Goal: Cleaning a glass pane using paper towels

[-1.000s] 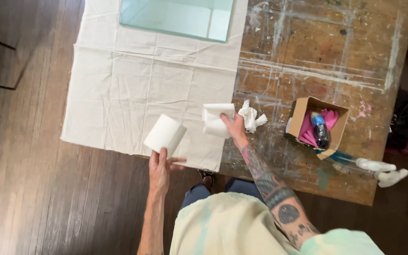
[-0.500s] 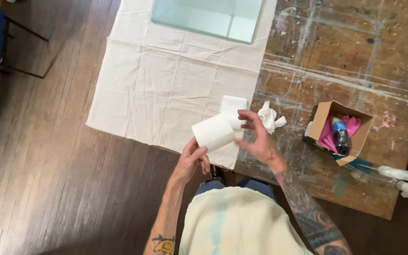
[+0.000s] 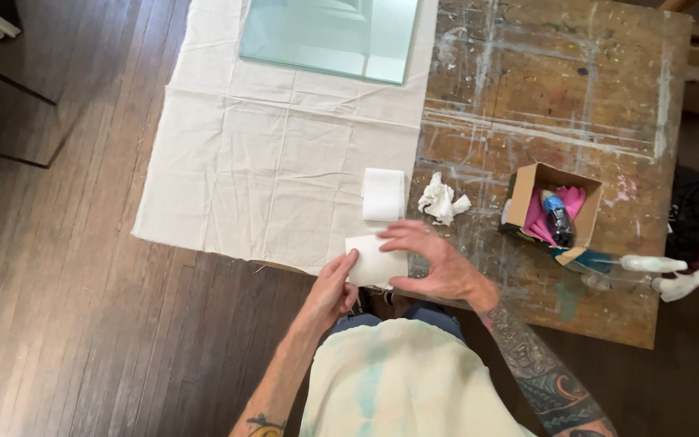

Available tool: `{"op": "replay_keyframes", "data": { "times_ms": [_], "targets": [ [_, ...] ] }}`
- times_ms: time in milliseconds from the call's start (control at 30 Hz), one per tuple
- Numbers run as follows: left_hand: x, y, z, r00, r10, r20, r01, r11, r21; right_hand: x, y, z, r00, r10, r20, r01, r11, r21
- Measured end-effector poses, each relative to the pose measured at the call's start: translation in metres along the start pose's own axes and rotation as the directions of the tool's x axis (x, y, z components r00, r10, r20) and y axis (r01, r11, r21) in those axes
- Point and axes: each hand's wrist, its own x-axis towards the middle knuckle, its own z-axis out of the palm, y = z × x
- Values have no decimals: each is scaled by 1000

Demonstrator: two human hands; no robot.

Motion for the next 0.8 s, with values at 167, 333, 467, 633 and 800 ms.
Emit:
{"op": "replay_keyframes", "data": {
  "times_ms": [167, 333, 467, 633, 800],
  "targets": [
    [-11, -17, -33, 963, 41, 265, -41, 999, -5, -3, -1, 12, 976, 195, 100, -209, 964, 162],
    [1, -45, -69, 937, 105, 334, -88, 994, -65, -18, 47, 46, 995, 102, -8, -81, 837, 542],
    [-13, -1, -64, 900, 217, 379, -210, 976, -62, -38, 113, 100, 999, -2, 38, -31, 549, 835],
    [-9, 39, -48, 864, 341, 371, -384, 922, 46, -28, 26, 75, 884, 323, 337, -450, 784, 427],
    [82, -23, -114, 945, 217, 245, -270, 940, 208, -30, -49, 40, 965, 65, 253, -189, 843, 504]
  ]
}}
